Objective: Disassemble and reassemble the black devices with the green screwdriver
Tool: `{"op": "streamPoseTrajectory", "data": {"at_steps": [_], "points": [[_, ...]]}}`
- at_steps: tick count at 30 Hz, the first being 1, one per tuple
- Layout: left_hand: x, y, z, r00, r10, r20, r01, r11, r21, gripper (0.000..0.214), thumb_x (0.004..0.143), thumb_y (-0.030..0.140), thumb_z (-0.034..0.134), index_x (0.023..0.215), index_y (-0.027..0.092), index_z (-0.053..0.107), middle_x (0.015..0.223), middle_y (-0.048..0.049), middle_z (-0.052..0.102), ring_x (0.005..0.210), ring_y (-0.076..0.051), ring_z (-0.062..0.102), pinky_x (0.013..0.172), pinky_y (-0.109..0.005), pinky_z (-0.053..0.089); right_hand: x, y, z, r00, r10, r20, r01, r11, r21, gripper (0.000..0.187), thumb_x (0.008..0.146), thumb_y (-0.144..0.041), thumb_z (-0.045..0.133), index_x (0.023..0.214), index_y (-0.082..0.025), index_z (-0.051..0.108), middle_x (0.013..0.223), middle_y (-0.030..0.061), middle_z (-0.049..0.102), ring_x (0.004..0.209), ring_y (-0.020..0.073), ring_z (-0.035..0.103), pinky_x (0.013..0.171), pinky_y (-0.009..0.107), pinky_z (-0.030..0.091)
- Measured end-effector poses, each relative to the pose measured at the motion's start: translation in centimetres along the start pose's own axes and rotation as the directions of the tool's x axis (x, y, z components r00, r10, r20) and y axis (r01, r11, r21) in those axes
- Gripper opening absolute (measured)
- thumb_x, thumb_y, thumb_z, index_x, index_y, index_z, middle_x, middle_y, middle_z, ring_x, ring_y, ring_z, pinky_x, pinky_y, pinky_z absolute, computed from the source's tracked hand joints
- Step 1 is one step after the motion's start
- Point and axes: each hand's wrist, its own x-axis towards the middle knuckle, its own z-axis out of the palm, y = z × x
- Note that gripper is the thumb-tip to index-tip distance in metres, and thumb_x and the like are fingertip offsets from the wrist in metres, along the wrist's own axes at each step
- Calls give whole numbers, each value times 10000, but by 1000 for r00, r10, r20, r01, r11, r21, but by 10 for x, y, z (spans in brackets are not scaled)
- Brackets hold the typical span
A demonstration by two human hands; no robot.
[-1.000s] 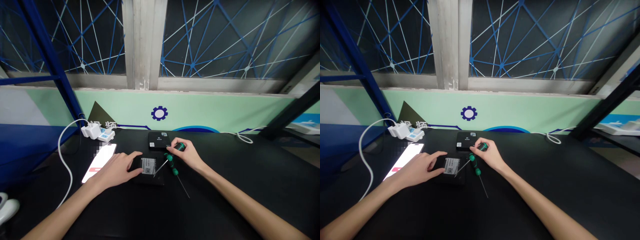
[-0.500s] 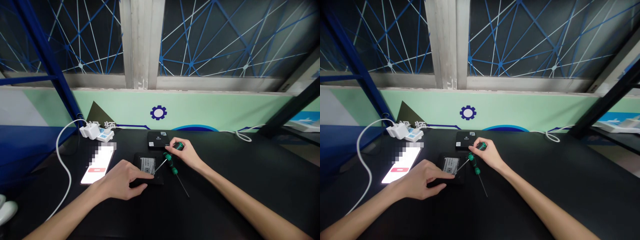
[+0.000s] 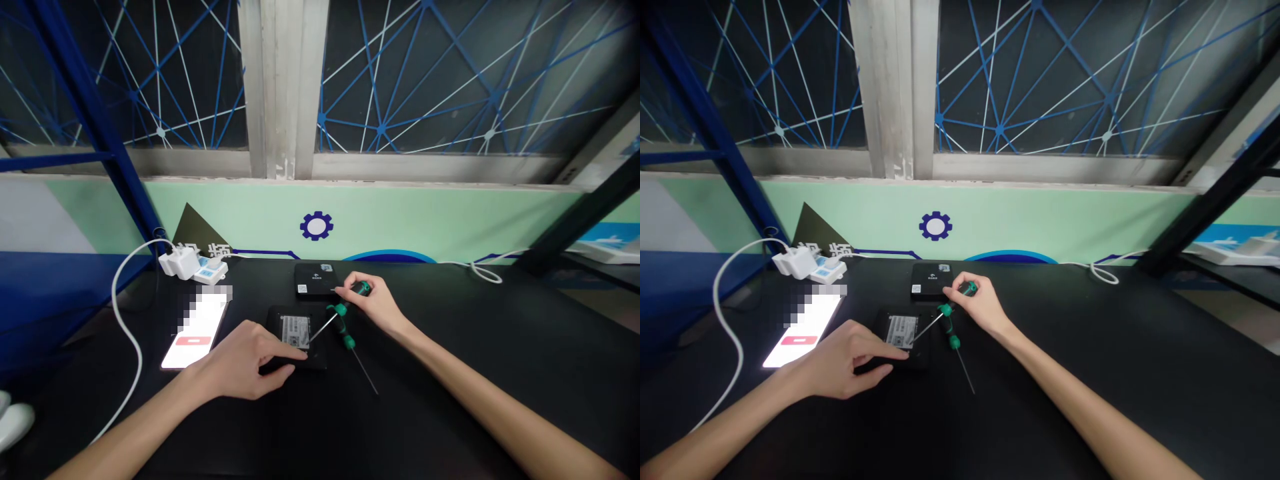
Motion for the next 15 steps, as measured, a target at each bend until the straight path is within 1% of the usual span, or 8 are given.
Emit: {"op": "streamPoseTrajectory", "data": {"at_steps": [4,7,9,11,15], "points": [[1,0,1,1000,8,-8,-8,1000,0,314,886,256,570,1152,273,736,611,51,650,469,-93,510,524,-208,404,0,0,1,999,-2,32,2,1000,-1,409,736,-518,776,659,-191,543,533,-56,456,468,91,365,463,240,281],[0,0,2,999,8,-48,-7,1000,11,288,882,271,575,1123,255,731,516,78,519,446,-90,477,527,-210,397,-1,0,2,999,-30,35,31,999,-21,389,755,-505,757,658,-190,549,548,-50,466,483,94,370,472,241,289],[-1,0,2,998,3,-65,-2,1000,21,305,887,280,570,1157,259,709,494,91,457,435,-90,462,534,-211,397,-1,0,2,999,-29,41,30,999,-25,386,759,-505,750,657,-192,550,556,-43,482,485,98,379,470,243,293],[-2,0,3,998,7,-55,-6,1000,29,320,892,279,561,1181,269,698,499,92,460,438,-91,464,533,-211,392,-1,-1,3,999,-21,46,22,1000,-21,389,754,-511,751,657,-195,546,555,-43,483,480,100,379,469,245,297],[-2,0,5,999,11,-31,-9,998,56,290,900,286,553,1142,272,713,511,78,492,461,-100,496,540,-221,386,-1,-2,2,999,-34,27,35,999,-32,394,751,-519,757,652,-200,549,561,-44,474,492,106,384,485,251,317]]}}
